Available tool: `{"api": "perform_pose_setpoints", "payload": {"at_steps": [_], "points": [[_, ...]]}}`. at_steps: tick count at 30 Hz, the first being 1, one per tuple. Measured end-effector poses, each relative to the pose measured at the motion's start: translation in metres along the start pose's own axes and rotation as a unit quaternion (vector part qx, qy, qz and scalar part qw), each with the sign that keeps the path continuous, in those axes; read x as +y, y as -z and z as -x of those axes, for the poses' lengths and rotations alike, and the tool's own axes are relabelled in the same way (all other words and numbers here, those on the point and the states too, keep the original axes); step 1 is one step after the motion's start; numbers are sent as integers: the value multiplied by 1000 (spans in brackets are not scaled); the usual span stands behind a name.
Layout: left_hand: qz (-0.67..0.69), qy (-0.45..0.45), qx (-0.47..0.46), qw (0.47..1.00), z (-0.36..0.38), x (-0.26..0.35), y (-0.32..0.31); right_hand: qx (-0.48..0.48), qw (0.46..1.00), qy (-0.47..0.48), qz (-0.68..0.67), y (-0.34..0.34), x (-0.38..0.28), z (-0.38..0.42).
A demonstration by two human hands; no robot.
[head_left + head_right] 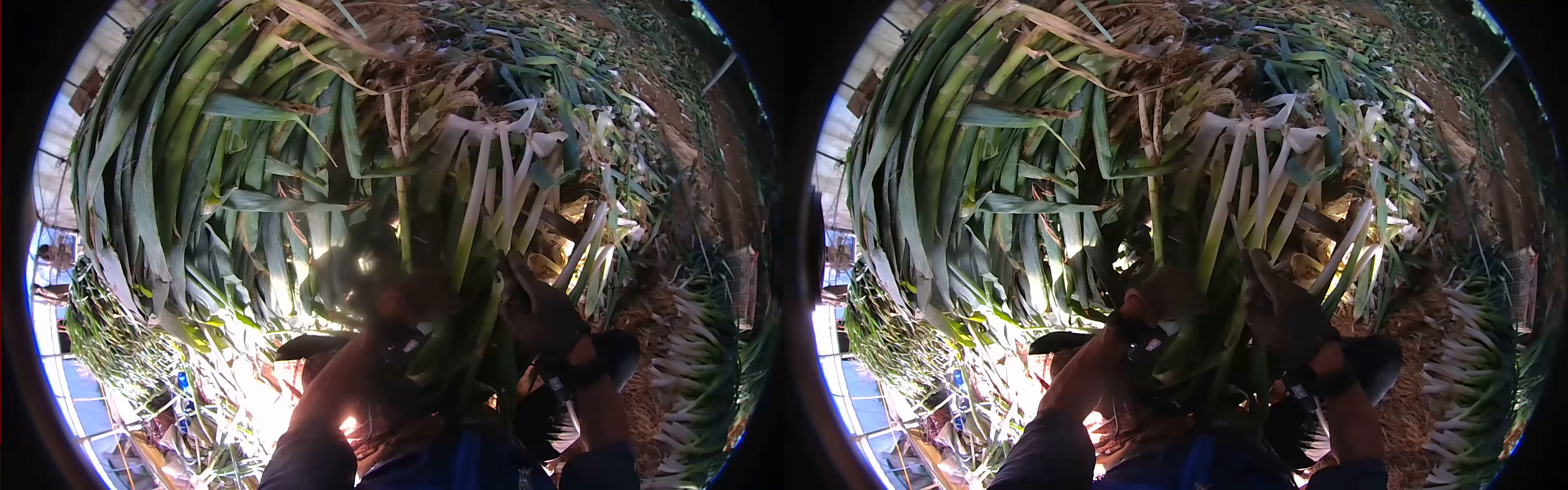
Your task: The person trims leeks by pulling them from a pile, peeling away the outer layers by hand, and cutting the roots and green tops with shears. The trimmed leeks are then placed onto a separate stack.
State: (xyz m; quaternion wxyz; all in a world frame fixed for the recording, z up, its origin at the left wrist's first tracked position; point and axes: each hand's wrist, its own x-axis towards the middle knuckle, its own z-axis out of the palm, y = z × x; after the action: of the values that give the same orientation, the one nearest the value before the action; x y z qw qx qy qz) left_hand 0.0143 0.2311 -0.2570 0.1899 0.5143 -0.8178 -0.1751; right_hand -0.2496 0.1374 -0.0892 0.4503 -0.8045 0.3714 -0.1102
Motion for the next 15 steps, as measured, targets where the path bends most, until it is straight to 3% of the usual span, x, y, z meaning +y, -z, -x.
{"api": "perform_pose_setpoints", "payload": {"at_steps": [2,3,4,6,8,11,12,13,14,15], "points": [[70,50,-25,996,-11,58,32,-73,988,-21,-133,-16,24,-5],[153,78,-17,985,-4,68,12,-109,974,-31,-197,-21,33,-7],[236,106,-9,966,6,75,-19,-82,991,-31,-101,-16,31,-10],[256,167,-68,950,-2,91,-24,-25,995,-33,94,-1,26,-22],[126,229,-197,945,-37,113,27,-2,995,-28,95,0,58,-33],[153,203,-42,966,-48,81,38,-15,989,-90,115,12,70,-40],[482,182,238,823,-54,72,11,-24,986,-110,124,15,66,-41],[824,30,239,513,-53,37,-23,-33,982,-130,131,16,64,-42],[980,-76,166,76,-52,1,-59,-27,985,-116,122,14,64,-41],[930,-244,33,-274,-64,-28,-62,-21,988,-102,112,11,65,-40]]}}
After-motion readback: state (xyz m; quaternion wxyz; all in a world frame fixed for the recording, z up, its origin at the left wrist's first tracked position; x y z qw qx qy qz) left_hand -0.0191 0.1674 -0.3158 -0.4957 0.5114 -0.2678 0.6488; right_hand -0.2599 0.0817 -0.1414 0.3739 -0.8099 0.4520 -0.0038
